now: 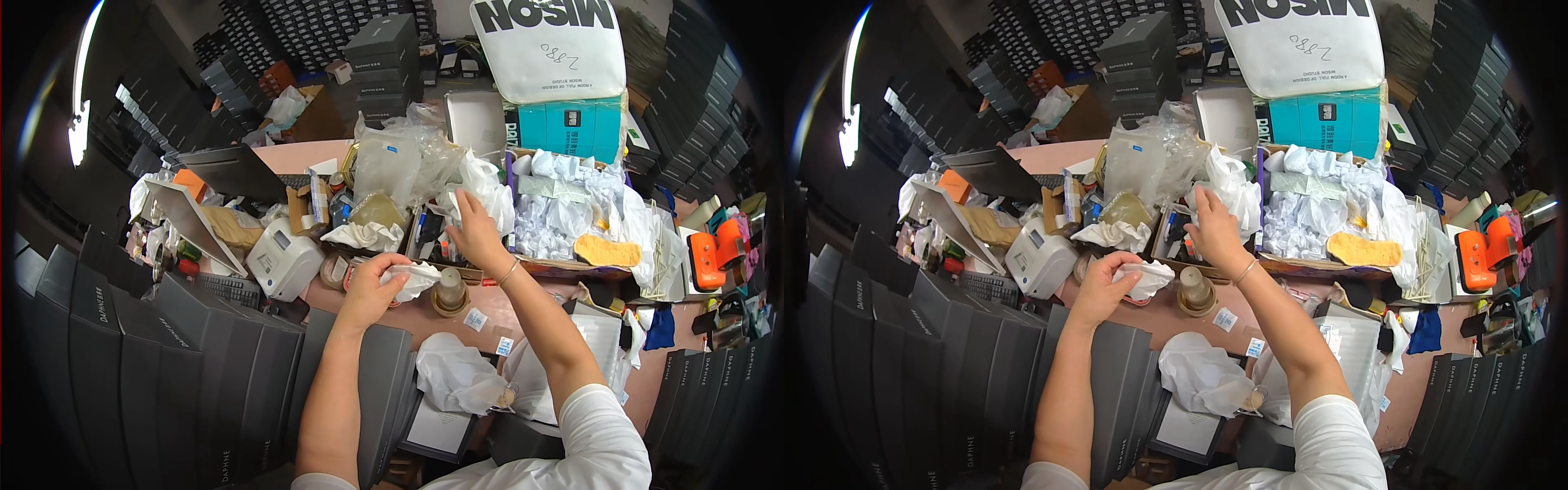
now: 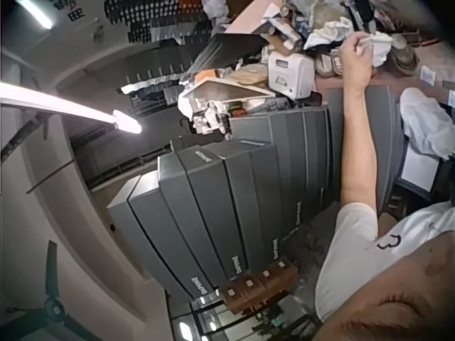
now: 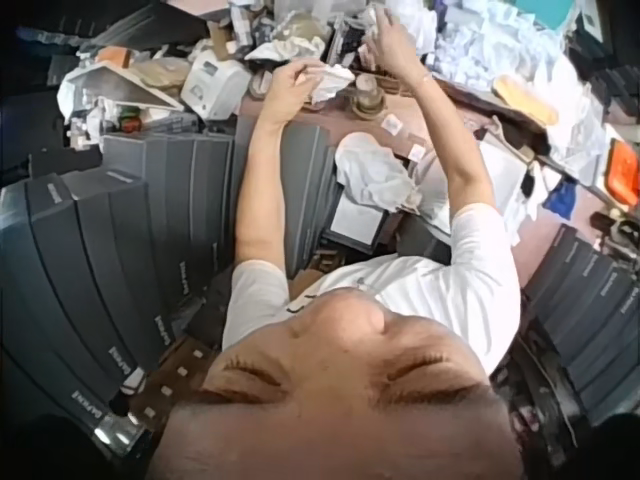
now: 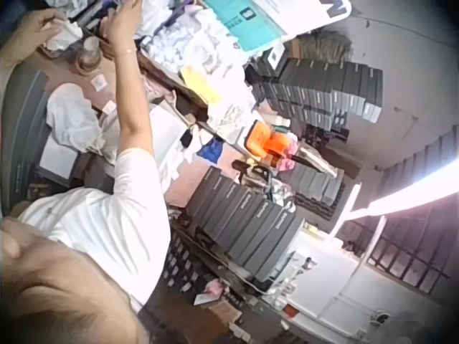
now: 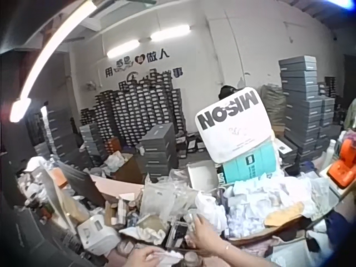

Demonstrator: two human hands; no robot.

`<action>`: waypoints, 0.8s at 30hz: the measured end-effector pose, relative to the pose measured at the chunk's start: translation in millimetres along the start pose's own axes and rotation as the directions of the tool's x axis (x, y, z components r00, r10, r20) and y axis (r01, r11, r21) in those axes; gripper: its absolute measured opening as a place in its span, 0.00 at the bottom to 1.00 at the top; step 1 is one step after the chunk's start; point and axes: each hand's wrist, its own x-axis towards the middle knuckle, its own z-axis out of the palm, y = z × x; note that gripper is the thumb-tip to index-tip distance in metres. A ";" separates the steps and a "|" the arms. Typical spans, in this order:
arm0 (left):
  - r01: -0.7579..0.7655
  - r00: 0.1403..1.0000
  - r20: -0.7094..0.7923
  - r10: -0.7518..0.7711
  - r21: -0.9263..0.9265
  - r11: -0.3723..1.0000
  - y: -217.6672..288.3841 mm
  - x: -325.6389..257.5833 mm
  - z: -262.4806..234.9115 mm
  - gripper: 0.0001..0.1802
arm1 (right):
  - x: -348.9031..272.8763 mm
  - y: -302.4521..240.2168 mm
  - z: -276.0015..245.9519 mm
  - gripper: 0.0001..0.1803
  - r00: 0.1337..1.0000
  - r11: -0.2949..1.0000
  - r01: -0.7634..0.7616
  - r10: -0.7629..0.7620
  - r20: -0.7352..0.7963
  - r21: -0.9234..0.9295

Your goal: Inspecting shoes and packing them into boxes with tissue paper, followed by labeling the boxes.

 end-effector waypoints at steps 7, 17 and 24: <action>-0.370 0.867 -0.093 0.490 0.538 0.757 17.4 -3.6 8.2 0.12 | -38.8 -64.0 -30.9 0.16 0.682 0.368 -0.709 0.138 0.718 0.602; -0.305 0.946 -0.019 0.322 0.271 0.913 0.9 1.6 1.4 0.29 | -52.6 -55.3 -29.8 0.11 0.672 0.424 -0.685 0.055 0.738 0.592; 0.000 0.991 0.136 0.000 -0.004 1.000 -4.3 3.0 -5.5 0.12 | -53.7 -63.7 -26.9 0.15 0.785 0.659 -0.538 0.165 0.597 0.525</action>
